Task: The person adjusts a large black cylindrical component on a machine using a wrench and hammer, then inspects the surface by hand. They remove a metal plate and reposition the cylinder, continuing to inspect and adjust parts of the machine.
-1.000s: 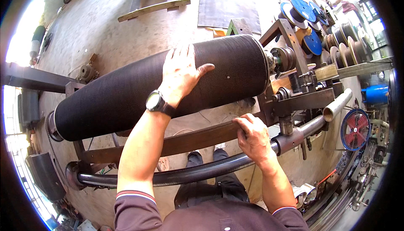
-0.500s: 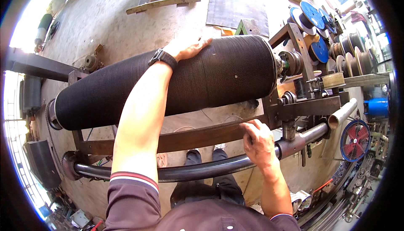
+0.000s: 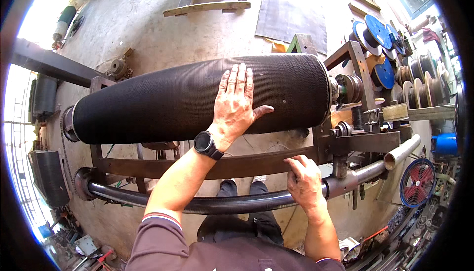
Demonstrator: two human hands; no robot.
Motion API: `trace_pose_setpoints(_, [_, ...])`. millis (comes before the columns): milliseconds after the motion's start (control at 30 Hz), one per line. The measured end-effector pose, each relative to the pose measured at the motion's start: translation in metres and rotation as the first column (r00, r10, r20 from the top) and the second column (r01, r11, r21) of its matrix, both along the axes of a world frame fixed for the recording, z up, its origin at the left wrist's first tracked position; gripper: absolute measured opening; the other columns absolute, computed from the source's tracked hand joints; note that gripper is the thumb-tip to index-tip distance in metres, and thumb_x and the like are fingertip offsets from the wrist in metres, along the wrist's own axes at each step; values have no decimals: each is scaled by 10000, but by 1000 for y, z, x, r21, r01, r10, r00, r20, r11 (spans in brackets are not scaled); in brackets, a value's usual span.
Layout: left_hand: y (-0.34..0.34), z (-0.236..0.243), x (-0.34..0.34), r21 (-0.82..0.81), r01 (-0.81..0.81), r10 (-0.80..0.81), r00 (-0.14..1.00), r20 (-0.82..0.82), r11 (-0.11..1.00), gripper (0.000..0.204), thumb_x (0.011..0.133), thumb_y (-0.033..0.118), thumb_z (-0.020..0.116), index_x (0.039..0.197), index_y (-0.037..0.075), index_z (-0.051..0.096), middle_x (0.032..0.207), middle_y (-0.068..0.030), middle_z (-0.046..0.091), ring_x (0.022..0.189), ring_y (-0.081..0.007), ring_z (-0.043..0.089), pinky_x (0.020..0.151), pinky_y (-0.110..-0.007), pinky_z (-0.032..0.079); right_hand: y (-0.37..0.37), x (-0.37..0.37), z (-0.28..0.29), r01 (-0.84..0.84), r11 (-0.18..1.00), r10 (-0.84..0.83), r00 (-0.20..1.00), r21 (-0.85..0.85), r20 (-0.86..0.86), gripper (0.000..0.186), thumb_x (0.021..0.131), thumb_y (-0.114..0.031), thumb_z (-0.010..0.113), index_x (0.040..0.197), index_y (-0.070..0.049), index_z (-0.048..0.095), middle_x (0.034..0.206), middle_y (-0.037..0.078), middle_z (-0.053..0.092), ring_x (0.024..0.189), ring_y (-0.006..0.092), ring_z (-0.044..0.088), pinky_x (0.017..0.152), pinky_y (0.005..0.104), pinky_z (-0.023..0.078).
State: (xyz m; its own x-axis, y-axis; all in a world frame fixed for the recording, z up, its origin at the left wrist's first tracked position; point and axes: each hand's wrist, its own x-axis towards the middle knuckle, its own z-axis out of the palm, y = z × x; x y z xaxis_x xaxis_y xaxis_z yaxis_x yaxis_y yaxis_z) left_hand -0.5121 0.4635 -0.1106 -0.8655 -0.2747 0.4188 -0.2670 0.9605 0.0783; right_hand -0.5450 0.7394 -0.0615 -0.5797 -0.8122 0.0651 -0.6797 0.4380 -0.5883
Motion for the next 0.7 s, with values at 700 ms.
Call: trace_pose_setpoints(700, [-87,35,-91,583,-69,-231,875,425,810,825,1018,727,344,1276,14,669,1281,-277,666,1206,-429,627,1022,-479,485,6,14,-2,-68,998,68,998,-2,3,401,713,83,643,1084,-53,708,999,124,677,870,343,652,790,429,547])
